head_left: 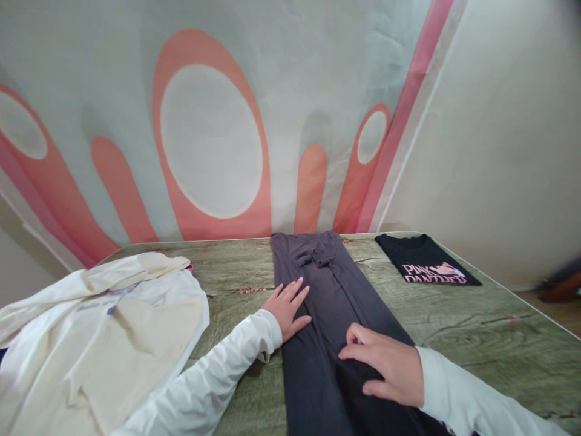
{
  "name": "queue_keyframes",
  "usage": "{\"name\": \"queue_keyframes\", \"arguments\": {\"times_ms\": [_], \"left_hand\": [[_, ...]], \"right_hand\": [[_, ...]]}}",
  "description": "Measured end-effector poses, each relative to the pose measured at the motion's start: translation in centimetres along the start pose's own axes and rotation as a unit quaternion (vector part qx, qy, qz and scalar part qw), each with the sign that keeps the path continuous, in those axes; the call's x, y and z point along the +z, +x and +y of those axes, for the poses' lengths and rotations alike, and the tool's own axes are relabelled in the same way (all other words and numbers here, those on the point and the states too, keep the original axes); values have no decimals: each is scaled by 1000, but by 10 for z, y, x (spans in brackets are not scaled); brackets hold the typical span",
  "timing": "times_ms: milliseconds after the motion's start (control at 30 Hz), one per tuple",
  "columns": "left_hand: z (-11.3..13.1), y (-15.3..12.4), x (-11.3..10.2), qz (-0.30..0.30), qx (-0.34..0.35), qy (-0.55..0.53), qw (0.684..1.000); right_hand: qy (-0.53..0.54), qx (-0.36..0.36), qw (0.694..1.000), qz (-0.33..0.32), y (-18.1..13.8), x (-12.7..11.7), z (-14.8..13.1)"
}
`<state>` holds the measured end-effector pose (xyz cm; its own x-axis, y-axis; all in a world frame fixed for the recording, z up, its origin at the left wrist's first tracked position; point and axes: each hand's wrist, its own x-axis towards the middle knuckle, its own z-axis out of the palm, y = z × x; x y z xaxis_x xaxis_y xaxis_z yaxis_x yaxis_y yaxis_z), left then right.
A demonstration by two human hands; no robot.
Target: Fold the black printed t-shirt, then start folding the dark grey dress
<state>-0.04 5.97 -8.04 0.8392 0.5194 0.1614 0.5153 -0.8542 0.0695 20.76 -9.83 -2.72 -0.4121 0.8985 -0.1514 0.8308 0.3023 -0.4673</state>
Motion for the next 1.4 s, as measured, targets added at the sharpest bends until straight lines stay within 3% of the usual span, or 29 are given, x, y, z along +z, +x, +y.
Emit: {"name": "queue_keyframes", "arguments": {"times_ms": [100, 367, 667, 833, 1033, 1200, 1400], "left_hand": [[6, -10, -1, 5, -5, 6, 1000], [14, -27, -9, -14, 3, -3, 1000], [40, -35, -12, -3, -19, -10, 1000], [37, -32, -16, -19, -19, -17, 999], [28, -33, -13, -3, -27, -21, 999], [25, -37, -14, -16, -23, -14, 1000], [36, -53, -15, -12, -21, 0, 1000]], "right_hand": [[-22, 7, 1000, -15, -1, 0, -3], [-29, -77, 991, -103, 1, 4, -3], [-10, -102, 986, -132, 1, 11, 8], [-49, -97, 986, -130, 3, 8, -1], [30, -91, 970, -224, 5, -1, -4], [51, -70, 981, -175, -5, -2, -15], [29, -116, 973, -196, -9, 1, -32]]}}
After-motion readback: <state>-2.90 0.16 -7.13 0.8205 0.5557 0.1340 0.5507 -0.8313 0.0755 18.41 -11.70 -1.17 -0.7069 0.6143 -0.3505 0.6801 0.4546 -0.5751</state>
